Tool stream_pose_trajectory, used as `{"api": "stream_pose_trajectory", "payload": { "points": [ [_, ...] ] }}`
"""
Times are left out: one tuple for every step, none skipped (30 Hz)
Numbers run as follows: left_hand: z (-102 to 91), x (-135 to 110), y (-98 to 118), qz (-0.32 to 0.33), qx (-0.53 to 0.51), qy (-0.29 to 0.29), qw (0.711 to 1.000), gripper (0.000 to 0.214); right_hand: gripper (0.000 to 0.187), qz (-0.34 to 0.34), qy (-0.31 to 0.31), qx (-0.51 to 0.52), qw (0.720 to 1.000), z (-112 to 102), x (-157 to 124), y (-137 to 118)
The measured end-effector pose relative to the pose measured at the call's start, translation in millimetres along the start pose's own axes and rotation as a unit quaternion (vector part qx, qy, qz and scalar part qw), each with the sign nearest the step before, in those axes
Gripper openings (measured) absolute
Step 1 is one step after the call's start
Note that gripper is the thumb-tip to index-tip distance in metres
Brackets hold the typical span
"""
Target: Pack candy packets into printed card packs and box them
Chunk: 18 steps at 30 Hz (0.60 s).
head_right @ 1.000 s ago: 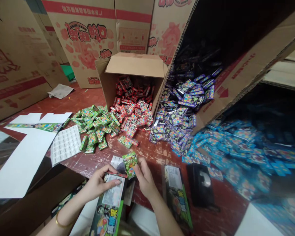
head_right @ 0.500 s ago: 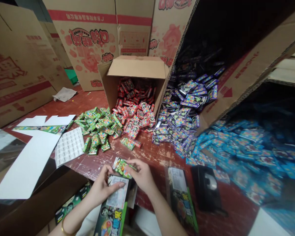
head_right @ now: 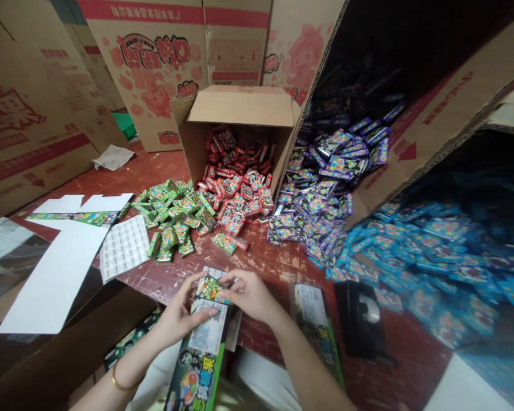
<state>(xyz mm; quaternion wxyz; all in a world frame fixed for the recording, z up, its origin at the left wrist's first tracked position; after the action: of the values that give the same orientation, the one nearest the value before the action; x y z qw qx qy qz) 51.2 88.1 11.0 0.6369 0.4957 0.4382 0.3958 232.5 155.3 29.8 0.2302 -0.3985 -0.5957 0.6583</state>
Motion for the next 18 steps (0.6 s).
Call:
{"api": "stream_pose_trajectory", "payload": {
  "points": [
    [0.2, 0, -1, -0.002, 0.002, 0.003, 1.0, 0.068, 0.025, 0.003, 0.008, 0.004, 1.0, 1, 1, 0],
    [0.7, -1, -2, -0.003, 0.003, 0.006, 1.0, 0.068, 0.024, -0.004, 0.021, -0.002, 1.0, 2, 2, 1],
    [1.2, -1, -2, -0.003, 0.003, 0.009, 1.0, 0.068, 0.022, -0.016, 0.035, -0.017, 0.999, 2, 3, 1],
    [1.7, -1, -1, -0.004, 0.003, 0.011, 1.0, 0.068, 0.02, -0.031, 0.049, -0.035, 0.998, 2, 4, 1],
    [2.2, -2, -1, -0.006, 0.005, 0.014, 1.0, 0.069, 0.019, -0.045, 0.062, -0.051, 0.996, 1, 5, 1],
    [2.7, -2, 0, -0.01, 0.012, 0.017, 1.0, 0.07, 0.019, -0.055, 0.073, -0.062, 0.994, 0, 5, 0],
    [3.1, -2, 2, -0.013, 0.022, 0.019, 1.0, 0.072, 0.018, -0.063, 0.079, -0.069, 0.992, -1, 6, -1],
    [3.7, -2, 3, -0.016, 0.029, 0.018, 0.999, 0.074, 0.018, -0.067, 0.078, -0.073, 0.992, -2, 6, -3],
    [4.3, -3, 4, -0.018, 0.031, 0.014, 0.999, 0.076, 0.017, -0.07, 0.069, -0.075, 0.992, -3, 6, -4],
    [4.9, -3, 4, -0.017, 0.027, 0.008, 0.999, 0.078, 0.015, -0.071, 0.053, -0.078, 0.993, -3, 5, -5],
    [5.3, -3, 5, -0.015, 0.022, 0.003, 1.0, 0.078, 0.014, -0.072, 0.034, -0.083, 0.993, -3, 4, -5],
    [5.3, -3, 4, -0.011, 0.021, -0.001, 1.0, 0.076, 0.012, -0.075, 0.016, -0.088, 0.993, -2, 3, -5],
    [4.8, -3, 4, -0.005, 0.028, -0.001, 1.0, 0.07, 0.012, -0.077, 0.005, -0.094, 0.993, -2, 1, -3],
    [3.8, -3, 3, 0.001, 0.042, 0.004, 0.999, 0.062, 0.012, -0.076, 0.001, -0.098, 0.992, -1, -1, 0],
    [2.1, -3, 2, 0.005, 0.058, 0.011, 0.998, 0.053, 0.014, -0.071, 0.001, -0.099, 0.993, -1, -4, 4],
    [0.2, -3, 1, 0.007, 0.073, 0.018, 0.997, 0.045, 0.016, -0.061, 0.001, -0.092, 0.994, 0, -6, 8],
    [-2.0, -3, -1, 0.007, 0.087, 0.023, 0.996, 0.037, 0.019, -0.05, 0.0, -0.078, 0.996, 1, -9, 13],
    [-3.9, -3, -2, 0.005, 0.1, 0.027, 0.995, 0.032, 0.021, -0.038, -0.004, -0.06, 0.997, 2, -12, 17]
  ]
}}
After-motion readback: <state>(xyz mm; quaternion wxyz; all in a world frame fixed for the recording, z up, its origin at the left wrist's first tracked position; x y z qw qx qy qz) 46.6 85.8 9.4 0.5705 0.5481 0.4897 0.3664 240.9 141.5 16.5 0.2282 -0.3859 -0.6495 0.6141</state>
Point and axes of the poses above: each hand's wrist, its own x-axis towards the middle knuckle, its own z-axis out of the palm, y = z × x, the point moved 1 cm from there along x, towards the middle knuckle, and after that the axes turned 6 degrees about -y, right-handed, at the moved point
